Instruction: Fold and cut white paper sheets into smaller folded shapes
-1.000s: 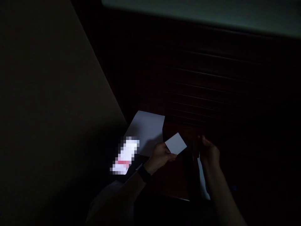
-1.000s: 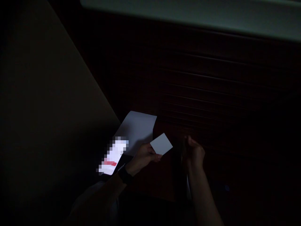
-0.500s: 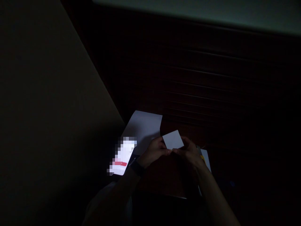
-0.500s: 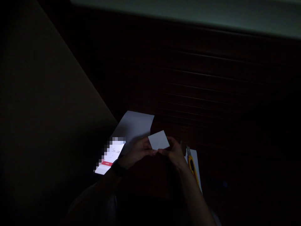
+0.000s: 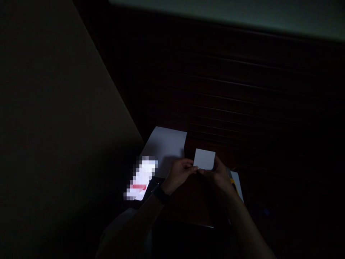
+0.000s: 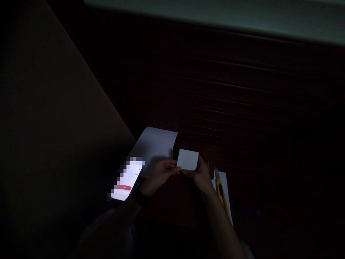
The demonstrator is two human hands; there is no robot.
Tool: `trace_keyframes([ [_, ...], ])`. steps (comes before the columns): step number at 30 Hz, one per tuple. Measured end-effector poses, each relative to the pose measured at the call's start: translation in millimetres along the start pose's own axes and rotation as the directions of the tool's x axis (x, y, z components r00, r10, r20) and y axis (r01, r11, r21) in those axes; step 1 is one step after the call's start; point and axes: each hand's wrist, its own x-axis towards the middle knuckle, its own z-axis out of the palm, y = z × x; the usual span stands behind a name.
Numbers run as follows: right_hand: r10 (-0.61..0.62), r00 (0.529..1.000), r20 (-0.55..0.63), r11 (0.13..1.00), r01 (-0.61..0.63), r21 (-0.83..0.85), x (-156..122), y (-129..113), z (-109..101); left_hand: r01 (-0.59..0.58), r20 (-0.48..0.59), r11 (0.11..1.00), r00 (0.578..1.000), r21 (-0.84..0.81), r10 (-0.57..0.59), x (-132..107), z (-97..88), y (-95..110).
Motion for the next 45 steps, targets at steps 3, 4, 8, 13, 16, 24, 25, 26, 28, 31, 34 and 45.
trace_keyframes([
  [3,0.019,0.999,0.03,0.999,-0.02,0.033,-2,-5,-1,-0.001,0.004,1.0,1.0,-0.003,0.001,-1,-1.0,3],
  [4,0.027,0.999,0.038,0.999,-0.029,0.038,-3,-6,-2,0.0,0.013,1.0,1.0,0.007,0.0,-1,-1.2,4],
  [8,0.034,0.999,0.02,0.999,-0.035,0.039,-3,-6,-4,0.007,0.051,0.998,0.999,0.058,-0.01,-2,-2.5,8],
  [13,0.049,0.999,-0.009,0.999,-0.049,-0.01,-3,-7,-10,0.013,0.067,0.997,0.998,0.072,-0.018,-2,-6.7,12],
  [16,0.08,0.997,-0.011,0.996,-0.081,-0.042,-3,-10,-15,0.033,0.065,0.997,0.997,0.072,-0.038,-3,-8.8,14],
  [24,0.039,0.998,-0.05,0.99,-0.046,-0.135,-3,-16,-48,0.032,-0.04,0.999,0.999,-0.021,-0.032,1,-24.8,10],
  [25,0.012,0.998,-0.061,0.987,-0.021,-0.162,-3,-17,-51,0.038,-0.055,0.998,0.998,-0.043,-0.041,1,-26.6,11],
  [26,-0.033,0.997,-0.065,0.981,0.02,-0.193,-3,-17,-52,0.046,-0.06,0.997,0.997,-0.068,-0.05,1,-27.7,12],
  [28,-0.181,0.982,-0.046,0.943,0.16,-0.292,-3,-18,-45,0.077,-0.055,0.99,0.995,-0.119,-0.084,0,-27.5,15],
  [31,-0.432,0.898,0.084,0.738,0.405,-0.54,-4,-17,-24,0.147,-0.021,0.962,0.988,-0.232,-0.156,-1,-23.9,17],
  [34,-0.503,0.836,0.218,0.56,0.508,-0.655,-4,-13,-9,0.204,0.061,0.917,0.979,-0.342,-0.194,-3,-22.1,15],
  [45,-0.148,0.988,0.052,0.816,0.152,-0.557,-6,-9,-14,-0.297,0.092,0.88,0.955,0.371,0.283,-3,-14.0,20],
])
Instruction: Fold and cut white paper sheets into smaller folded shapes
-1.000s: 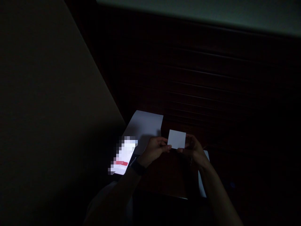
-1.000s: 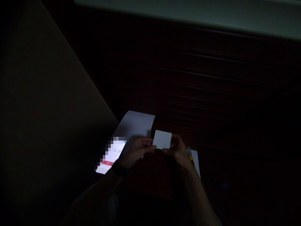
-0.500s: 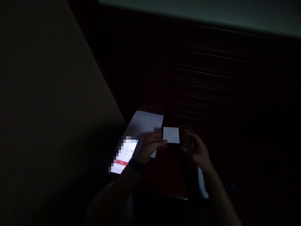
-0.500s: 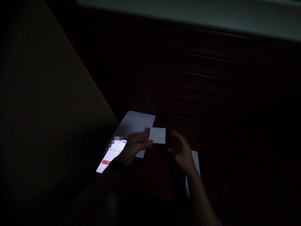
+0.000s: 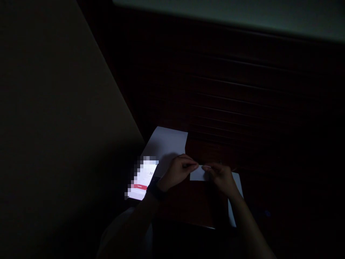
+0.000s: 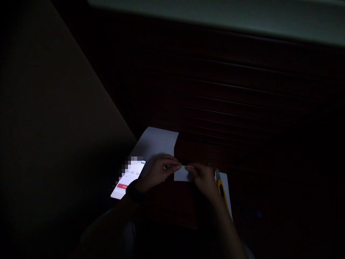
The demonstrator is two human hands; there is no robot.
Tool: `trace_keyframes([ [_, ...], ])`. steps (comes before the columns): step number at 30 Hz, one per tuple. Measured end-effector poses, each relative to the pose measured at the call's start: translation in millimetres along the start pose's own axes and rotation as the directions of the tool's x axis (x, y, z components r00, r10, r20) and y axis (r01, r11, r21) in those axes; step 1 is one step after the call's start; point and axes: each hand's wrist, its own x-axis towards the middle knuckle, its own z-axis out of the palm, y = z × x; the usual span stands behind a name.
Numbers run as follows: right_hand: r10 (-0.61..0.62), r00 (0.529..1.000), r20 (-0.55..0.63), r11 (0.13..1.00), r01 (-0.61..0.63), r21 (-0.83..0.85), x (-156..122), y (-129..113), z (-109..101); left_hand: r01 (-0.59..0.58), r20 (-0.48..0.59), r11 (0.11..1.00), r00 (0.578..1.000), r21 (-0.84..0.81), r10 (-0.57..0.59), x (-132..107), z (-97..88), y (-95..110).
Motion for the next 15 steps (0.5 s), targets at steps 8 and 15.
trace_keyframes([
  [8,0.04,0.997,0.064,0.998,-0.038,-0.041,2,-1,-4,0.033,0.225,0.998,0.973,0.051,-0.044,-7,2.4,-4],
  [15,0.097,0.994,0.04,0.993,-0.095,-0.069,3,2,-19,0.093,0.26,0.996,0.961,0.005,-0.091,-6,-1.6,-5],
])
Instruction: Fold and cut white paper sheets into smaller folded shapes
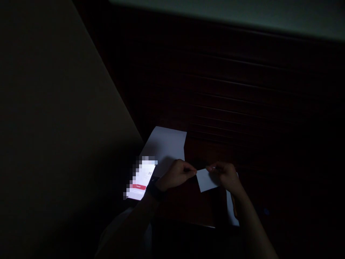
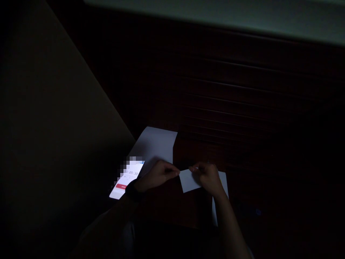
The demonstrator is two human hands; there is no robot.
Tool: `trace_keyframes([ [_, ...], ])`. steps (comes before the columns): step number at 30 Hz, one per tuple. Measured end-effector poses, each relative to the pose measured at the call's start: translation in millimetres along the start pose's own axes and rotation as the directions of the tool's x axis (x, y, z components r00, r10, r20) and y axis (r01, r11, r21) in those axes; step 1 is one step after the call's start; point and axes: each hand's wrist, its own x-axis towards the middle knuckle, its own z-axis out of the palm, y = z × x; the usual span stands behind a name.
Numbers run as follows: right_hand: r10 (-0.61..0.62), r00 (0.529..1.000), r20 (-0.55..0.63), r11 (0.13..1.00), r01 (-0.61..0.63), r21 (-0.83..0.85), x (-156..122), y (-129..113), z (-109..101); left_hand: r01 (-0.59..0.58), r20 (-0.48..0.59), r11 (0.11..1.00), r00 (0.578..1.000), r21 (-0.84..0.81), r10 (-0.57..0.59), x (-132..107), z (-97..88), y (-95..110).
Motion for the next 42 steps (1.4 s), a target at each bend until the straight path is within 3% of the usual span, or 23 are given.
trace_keyframes([
  [7,0.068,0.992,-0.106,0.99,-0.054,0.13,1,1,3,0.013,-0.148,0.995,0.989,-0.1,-0.027,3,2.5,6],
  [10,0.079,0.99,-0.113,0.983,-0.059,0.175,1,-1,11,0.002,-0.156,0.991,0.988,-0.135,-0.023,6,7.7,6],
  [19,-0.089,0.983,0.161,0.987,0.066,0.145,-3,-12,11,-0.017,-0.127,0.999,0.992,0.037,0.022,5,6.5,-2],
  [29,-0.051,0.974,0.22,0.993,0.025,0.119,-4,-4,-11,0.038,-0.19,0.999,0.981,0.002,-0.037,6,-2.9,0],
  [31,-0.053,0.979,0.195,0.991,0.027,0.129,-4,-4,-12,0.021,-0.212,1.0,0.977,0.01,-0.018,7,-3.8,0],
  [35,-0.026,0.999,0.021,0.975,0.021,0.22,-1,-9,-2,0.02,-0.275,0.999,0.961,-0.049,-0.033,9,-3.5,-2],
  [42,0.102,0.99,-0.095,0.961,-0.074,0.265,1,-7,28,-0.005,-0.233,0.981,0.972,-0.192,-0.04,11,2.4,-2],
])
